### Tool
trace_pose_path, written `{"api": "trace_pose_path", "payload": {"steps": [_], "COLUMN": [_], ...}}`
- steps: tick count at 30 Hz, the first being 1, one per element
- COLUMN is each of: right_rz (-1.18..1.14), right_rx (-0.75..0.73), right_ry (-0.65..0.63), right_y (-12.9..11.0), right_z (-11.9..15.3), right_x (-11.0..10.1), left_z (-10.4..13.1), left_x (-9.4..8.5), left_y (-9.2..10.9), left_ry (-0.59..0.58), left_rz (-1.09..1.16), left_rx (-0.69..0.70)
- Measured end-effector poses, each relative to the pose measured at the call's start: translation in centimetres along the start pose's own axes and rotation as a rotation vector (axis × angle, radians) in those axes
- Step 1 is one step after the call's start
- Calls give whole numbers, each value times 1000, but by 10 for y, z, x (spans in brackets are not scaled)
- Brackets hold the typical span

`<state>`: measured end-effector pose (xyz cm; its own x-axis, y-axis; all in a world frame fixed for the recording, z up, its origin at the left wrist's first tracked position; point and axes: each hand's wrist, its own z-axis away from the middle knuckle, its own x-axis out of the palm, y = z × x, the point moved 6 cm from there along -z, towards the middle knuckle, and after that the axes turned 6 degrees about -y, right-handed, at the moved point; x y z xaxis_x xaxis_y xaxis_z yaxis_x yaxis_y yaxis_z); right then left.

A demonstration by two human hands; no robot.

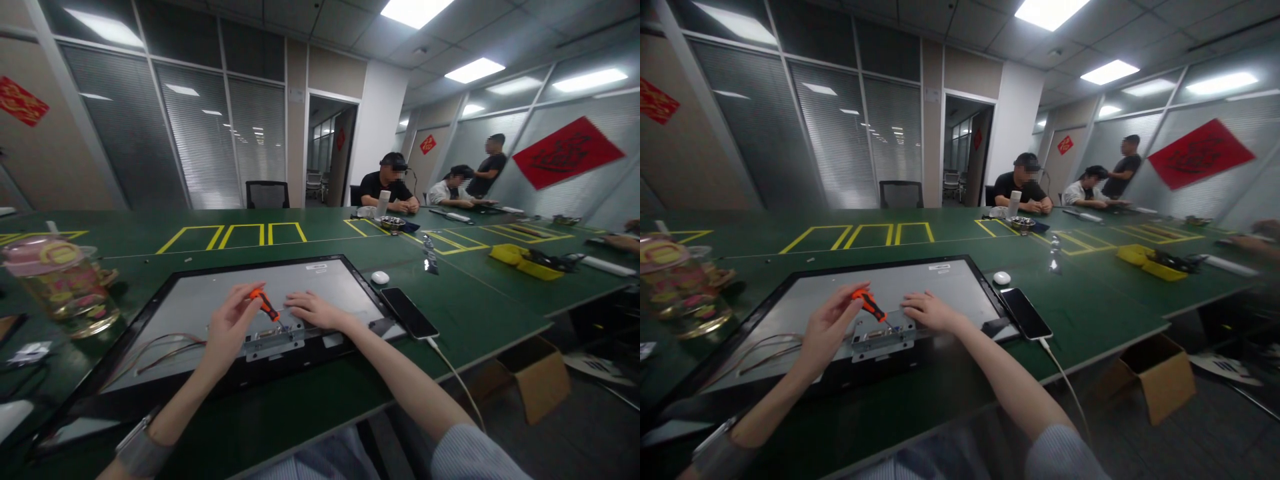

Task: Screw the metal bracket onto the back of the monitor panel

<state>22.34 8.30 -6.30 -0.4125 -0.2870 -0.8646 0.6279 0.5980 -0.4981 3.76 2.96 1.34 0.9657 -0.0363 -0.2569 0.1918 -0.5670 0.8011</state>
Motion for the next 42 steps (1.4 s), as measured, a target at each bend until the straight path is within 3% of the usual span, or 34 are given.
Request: {"api": "trace_pose_path", "payload": {"steps": [4, 10, 14, 19, 27, 34, 42], "right_rz": [9, 7, 7, -4, 15, 9, -1], "right_rx": [7, 9, 3, 5, 2, 8, 0], "right_ry": [-2, 10, 11, 1, 7, 7, 5], "right_y": [-1, -1, 0, 1, 2, -1, 1], "right_z": [0, 1, 1, 1, 1, 2, 2], "right_x": [0, -1, 0, 0, 1, -1, 0], "left_z": [-1, 1, 2, 3, 2, 0, 2], "left_x": [-2, 5, 6, -3, 4, -1, 3], "left_y": [-1, -13, -7, -1, 5, 4, 7], "left_ry": [7, -96, -86, 52, -84, 8, -65], "left_rz": [-47, 154, 147, 28, 62, -27, 57], "left_rx": [-18, -59, -20, 29, 4, 46, 27]}}
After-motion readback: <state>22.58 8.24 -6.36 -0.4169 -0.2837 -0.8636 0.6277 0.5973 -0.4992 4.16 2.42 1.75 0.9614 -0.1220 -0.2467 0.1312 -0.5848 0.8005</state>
